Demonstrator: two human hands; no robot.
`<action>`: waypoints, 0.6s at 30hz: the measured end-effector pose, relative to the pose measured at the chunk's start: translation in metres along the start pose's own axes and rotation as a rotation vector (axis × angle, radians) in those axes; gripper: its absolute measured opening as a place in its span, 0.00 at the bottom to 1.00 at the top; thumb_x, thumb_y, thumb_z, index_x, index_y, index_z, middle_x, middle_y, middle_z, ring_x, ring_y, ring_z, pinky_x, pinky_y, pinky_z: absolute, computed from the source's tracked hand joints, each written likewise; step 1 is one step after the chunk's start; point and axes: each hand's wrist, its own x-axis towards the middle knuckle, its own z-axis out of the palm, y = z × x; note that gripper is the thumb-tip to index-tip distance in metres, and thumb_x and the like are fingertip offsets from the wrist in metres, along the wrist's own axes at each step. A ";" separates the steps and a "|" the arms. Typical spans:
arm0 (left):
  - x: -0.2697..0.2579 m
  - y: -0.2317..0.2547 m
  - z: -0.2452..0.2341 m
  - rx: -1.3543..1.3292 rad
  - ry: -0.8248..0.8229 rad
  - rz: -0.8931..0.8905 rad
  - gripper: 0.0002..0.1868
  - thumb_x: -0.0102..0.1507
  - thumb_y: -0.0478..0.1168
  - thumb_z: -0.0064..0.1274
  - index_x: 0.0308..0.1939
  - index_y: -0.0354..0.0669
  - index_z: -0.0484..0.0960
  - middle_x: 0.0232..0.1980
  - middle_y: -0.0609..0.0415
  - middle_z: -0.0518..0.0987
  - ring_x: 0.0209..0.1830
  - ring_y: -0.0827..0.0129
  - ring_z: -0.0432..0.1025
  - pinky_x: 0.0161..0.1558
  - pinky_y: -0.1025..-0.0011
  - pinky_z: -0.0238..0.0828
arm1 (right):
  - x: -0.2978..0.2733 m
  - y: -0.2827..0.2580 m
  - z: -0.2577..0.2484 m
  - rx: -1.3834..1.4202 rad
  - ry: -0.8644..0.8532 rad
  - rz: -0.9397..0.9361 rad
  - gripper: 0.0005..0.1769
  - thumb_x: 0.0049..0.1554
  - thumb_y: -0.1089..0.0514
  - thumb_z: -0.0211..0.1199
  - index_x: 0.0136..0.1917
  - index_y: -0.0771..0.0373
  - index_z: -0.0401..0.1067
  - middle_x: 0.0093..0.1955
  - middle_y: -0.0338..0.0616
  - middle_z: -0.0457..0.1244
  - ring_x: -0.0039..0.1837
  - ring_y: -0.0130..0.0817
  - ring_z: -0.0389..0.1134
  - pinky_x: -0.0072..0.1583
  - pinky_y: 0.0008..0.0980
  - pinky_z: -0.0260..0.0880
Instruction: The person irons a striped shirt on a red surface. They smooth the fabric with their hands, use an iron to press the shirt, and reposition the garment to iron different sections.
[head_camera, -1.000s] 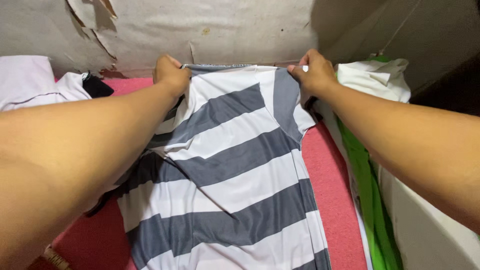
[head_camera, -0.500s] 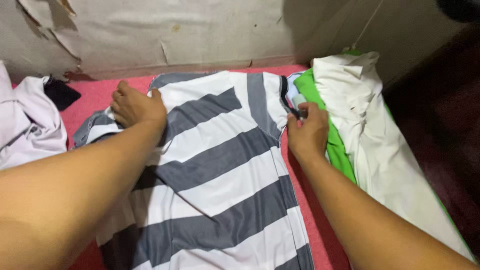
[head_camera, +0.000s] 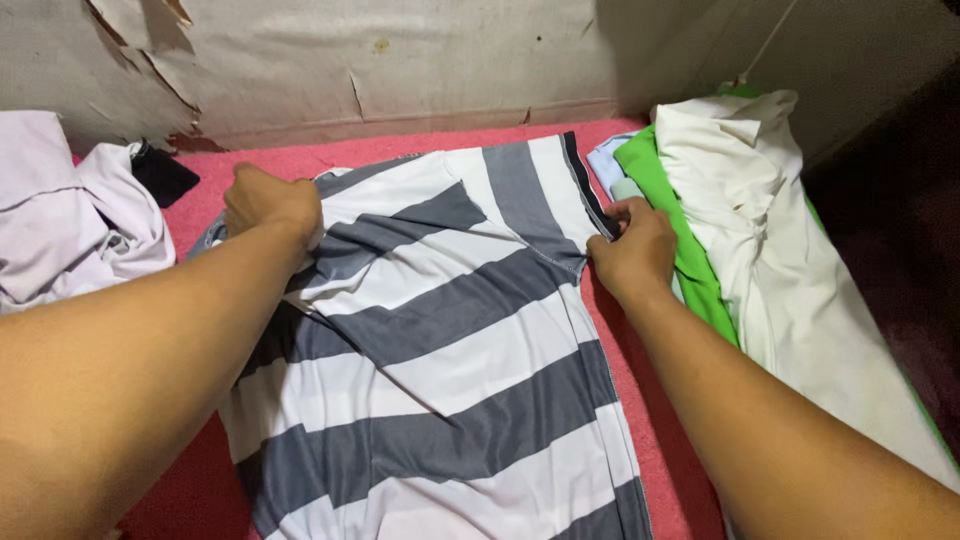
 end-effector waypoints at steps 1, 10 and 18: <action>-0.001 0.004 0.000 -0.019 0.076 0.050 0.27 0.55 0.44 0.62 0.54 0.34 0.74 0.57 0.33 0.76 0.57 0.36 0.71 0.55 0.45 0.68 | 0.006 -0.002 -0.001 -0.007 0.027 -0.053 0.18 0.42 0.61 0.74 0.48 0.61 0.76 0.48 0.52 0.66 0.52 0.48 0.67 0.55 0.43 0.68; -0.005 0.042 0.025 0.056 -0.189 0.499 0.21 0.57 0.37 0.56 0.56 0.45 0.77 0.57 0.48 0.80 0.64 0.50 0.69 0.62 0.44 0.56 | 0.123 -0.005 0.044 0.070 -0.125 -0.144 0.17 0.52 0.56 0.72 0.55 0.59 0.76 0.57 0.52 0.70 0.59 0.46 0.71 0.62 0.42 0.69; 0.017 0.049 0.025 0.025 -0.275 0.353 0.10 0.61 0.44 0.57 0.46 0.51 0.85 0.54 0.50 0.83 0.62 0.54 0.73 0.66 0.51 0.59 | 0.153 -0.006 0.063 0.008 -0.222 -0.006 0.16 0.50 0.59 0.72 0.53 0.62 0.76 0.53 0.51 0.71 0.57 0.42 0.73 0.62 0.40 0.73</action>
